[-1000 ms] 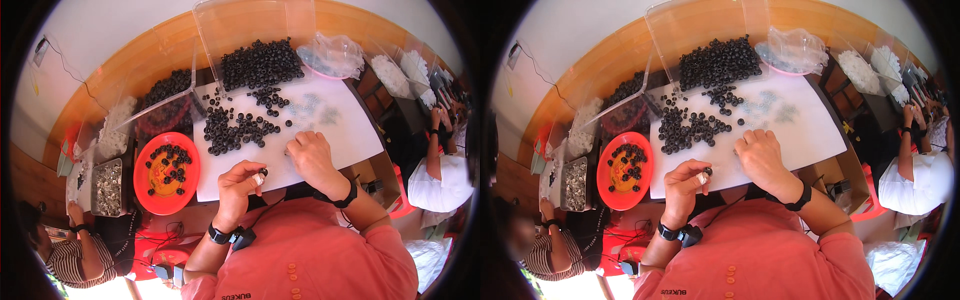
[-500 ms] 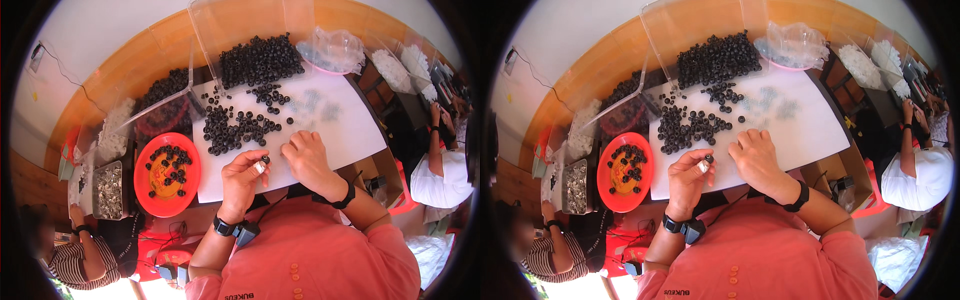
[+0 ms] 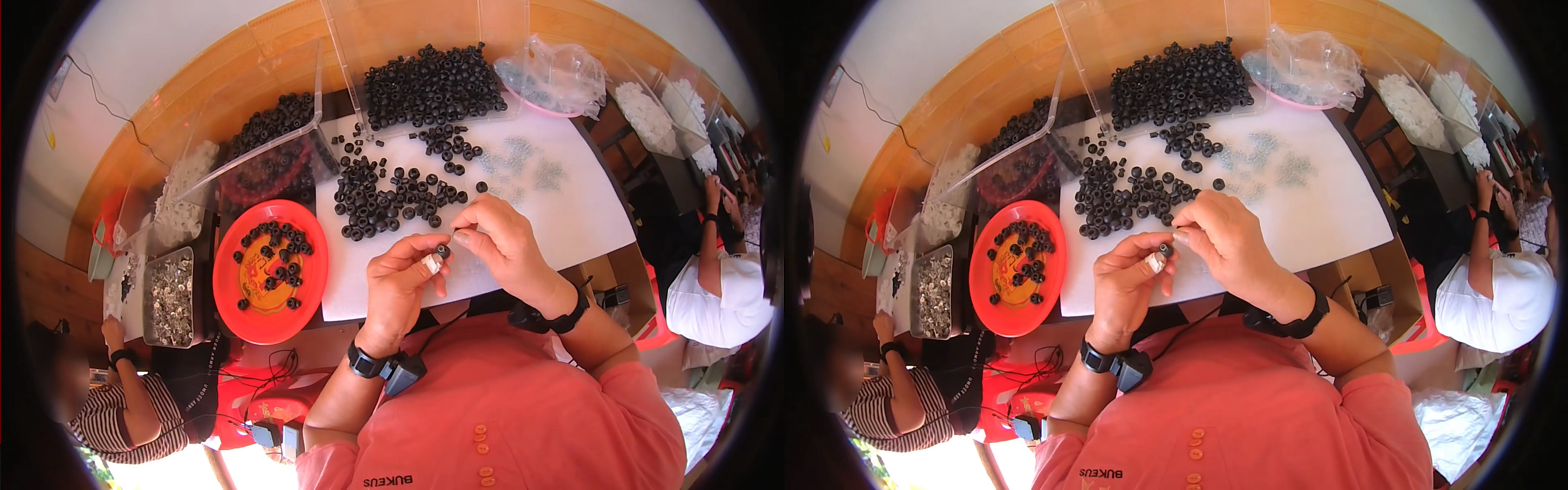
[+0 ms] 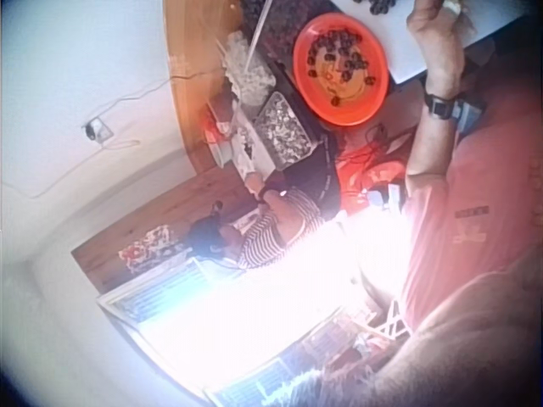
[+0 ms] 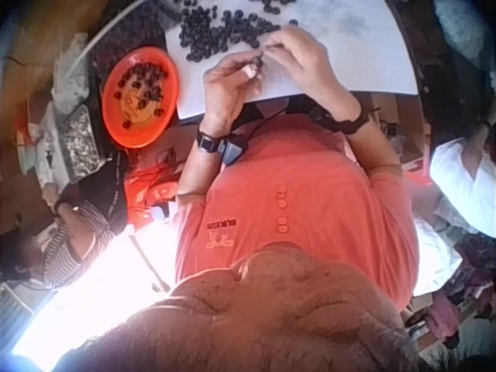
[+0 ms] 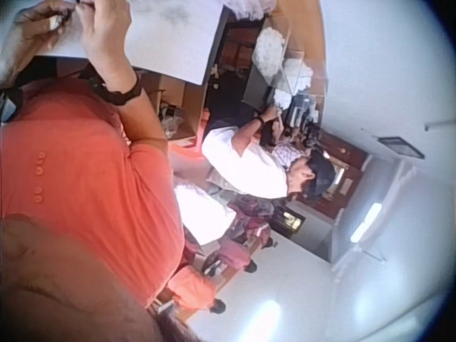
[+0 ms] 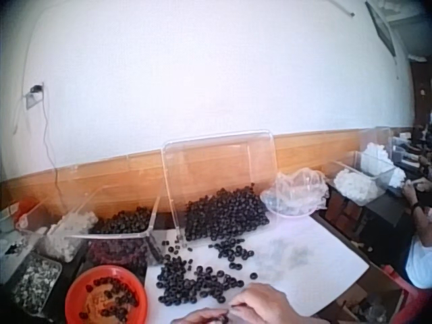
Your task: Manually assemble small black circular components by inserting and securing small pins.
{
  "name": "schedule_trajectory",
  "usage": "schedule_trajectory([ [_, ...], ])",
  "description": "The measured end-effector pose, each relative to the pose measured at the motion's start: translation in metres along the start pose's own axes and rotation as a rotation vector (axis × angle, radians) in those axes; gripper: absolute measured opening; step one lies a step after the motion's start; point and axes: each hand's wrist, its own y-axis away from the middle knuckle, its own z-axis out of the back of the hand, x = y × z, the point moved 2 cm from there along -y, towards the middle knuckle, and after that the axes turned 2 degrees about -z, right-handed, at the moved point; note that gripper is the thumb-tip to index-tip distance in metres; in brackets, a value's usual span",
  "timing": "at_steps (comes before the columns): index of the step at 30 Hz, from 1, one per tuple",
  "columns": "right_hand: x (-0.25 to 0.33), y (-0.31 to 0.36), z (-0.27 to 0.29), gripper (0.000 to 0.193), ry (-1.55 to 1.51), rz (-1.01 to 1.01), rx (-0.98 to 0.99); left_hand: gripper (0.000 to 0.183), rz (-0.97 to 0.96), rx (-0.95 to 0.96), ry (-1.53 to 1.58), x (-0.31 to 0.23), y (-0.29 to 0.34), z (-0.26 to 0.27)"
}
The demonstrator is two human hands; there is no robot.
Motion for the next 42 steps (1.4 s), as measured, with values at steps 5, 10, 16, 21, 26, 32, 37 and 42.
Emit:
schedule_trajectory([
  [5,0.006,-0.005,-0.008,0.011,-0.105,-0.017,-0.006,0.021,-0.005,-0.048,-0.034,0.004,0.000,0.001],
  [10,0.008,-0.005,-0.009,0.010,-0.074,0.007,-0.011,0.021,0.016,-0.043,-0.021,0.002,-0.001,0.000],
  [16,0.007,0.001,-0.021,0.009,-0.072,0.014,-0.061,0.019,0.011,-0.071,-0.023,0.004,-0.001,0.001],
  [21,0.005,0.009,-0.031,0.010,0.066,0.038,-0.158,0.017,-0.029,-0.112,-0.076,0.007,0.000,-0.002],
  [26,0.004,0.012,-0.029,0.011,-0.047,0.013,-0.160,0.017,-0.077,-0.112,-0.107,0.007,0.002,-0.002],
  [32,0.004,0.016,-0.026,0.010,-0.204,-0.124,-0.095,0.018,-0.070,-0.131,-0.121,0.007,0.003,-0.004],
  [37,0.002,0.014,-0.017,0.006,-0.122,-0.035,-0.055,0.019,-0.070,-0.123,-0.105,0.005,0.003,-0.006],
  [42,-0.004,0.013,-0.013,0.003,-0.397,-0.237,0.064,0.019,-0.057,-0.130,-0.121,0.006,0.003,-0.004],
])
